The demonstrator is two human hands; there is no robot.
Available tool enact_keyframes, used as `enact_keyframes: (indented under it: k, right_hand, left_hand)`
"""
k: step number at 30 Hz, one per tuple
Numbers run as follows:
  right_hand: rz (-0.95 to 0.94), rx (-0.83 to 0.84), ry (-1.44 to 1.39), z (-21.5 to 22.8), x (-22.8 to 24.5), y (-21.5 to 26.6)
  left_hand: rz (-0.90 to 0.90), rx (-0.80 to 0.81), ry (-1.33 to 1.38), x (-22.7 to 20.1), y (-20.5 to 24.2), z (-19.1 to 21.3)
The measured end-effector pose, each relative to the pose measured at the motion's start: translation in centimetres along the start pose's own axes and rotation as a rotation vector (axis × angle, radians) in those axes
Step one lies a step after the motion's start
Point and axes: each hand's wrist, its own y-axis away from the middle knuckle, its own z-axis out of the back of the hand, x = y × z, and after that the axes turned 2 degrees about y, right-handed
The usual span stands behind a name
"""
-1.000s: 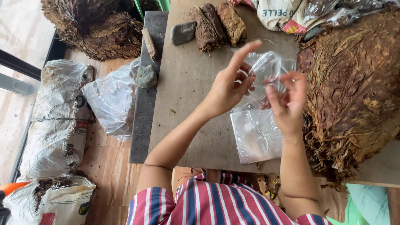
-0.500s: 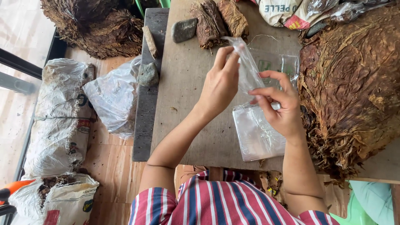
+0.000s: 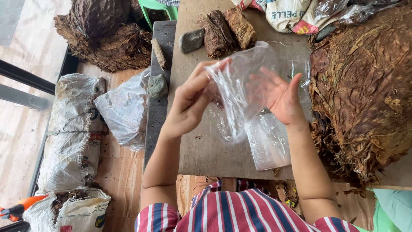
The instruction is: The person places dried brown material into clear plastic bags, folds the top, and ties each bag with a white string. The process is repeated for multiple bundles on a wooden table.
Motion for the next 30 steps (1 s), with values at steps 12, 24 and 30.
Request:
enact_keyframes:
  k: [12, 24, 30]
  right_hand:
    - [0.246, -0.322, 0.623, 5.2, 3.0, 1.0]
    - [0.657, -0.057, 1.274, -6.4, 4.4, 5.2]
    - [0.576, -0.174, 1.355, -2.0, 1.9, 4.4]
  left_hand:
    - [0.116, -0.126, -0.255, 3.0, 2.5, 2.5]
    - [-0.046, -0.086, -1.128, 8.1, -0.8, -6.1]
    - [-0.194, -0.033, -1.304, 9.0, -0.9, -8.5]
